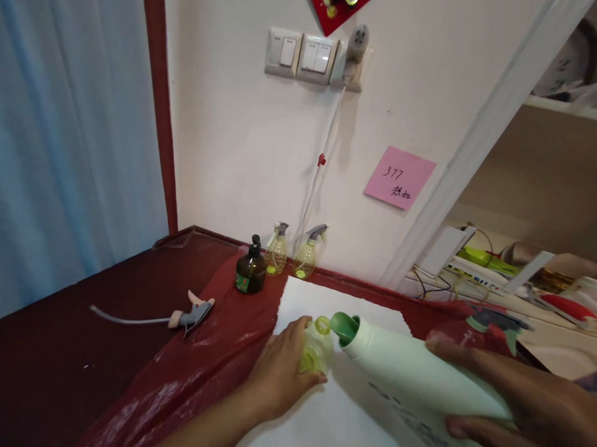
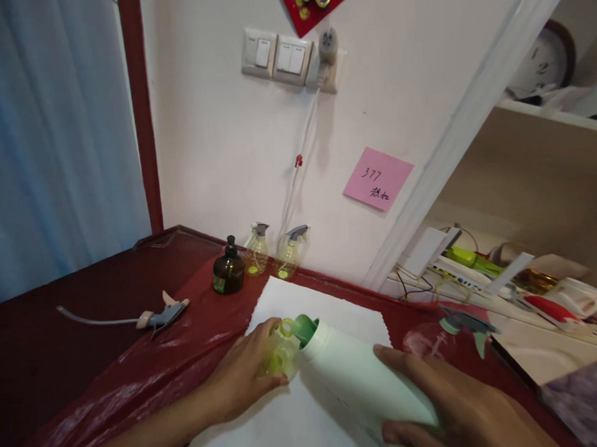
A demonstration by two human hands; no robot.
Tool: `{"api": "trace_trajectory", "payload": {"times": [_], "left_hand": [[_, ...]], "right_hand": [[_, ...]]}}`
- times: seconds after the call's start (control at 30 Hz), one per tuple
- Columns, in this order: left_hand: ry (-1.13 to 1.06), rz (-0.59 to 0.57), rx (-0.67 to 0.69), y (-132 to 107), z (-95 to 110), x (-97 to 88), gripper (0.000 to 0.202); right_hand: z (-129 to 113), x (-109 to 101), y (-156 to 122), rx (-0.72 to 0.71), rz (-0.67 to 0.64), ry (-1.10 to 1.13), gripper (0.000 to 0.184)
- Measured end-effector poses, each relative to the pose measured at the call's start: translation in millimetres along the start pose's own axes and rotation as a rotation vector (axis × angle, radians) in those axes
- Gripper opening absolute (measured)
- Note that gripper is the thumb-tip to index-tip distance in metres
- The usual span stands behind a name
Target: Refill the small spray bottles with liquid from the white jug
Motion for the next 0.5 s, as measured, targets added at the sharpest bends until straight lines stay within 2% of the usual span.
{"api": "trace_trajectory", "payload": {"times": [0.23, 0.5], "left_hand": [[-0.010, 0.006, 0.001, 0.9, -2.3, 1.1, 0.082], [-0.012, -0.004, 0.004, 0.5, -2.1, 1.3, 0.083]], "right_hand": [[0.7, -3.6, 5.0, 0.007, -0.032, -0.050, 0.055], [-2.2, -13.8, 17.6, 0.035, -0.120, 0.038, 0.052]]}}
Point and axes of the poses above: each hand's wrist, its own y-axis towards the middle knuckle, its own x-axis out of the palm, z = x × y, the point moved 3 cm from there along y, towards the middle knuckle, and after that the axes turned 11 degrees about -z, right-handed, at the moved point
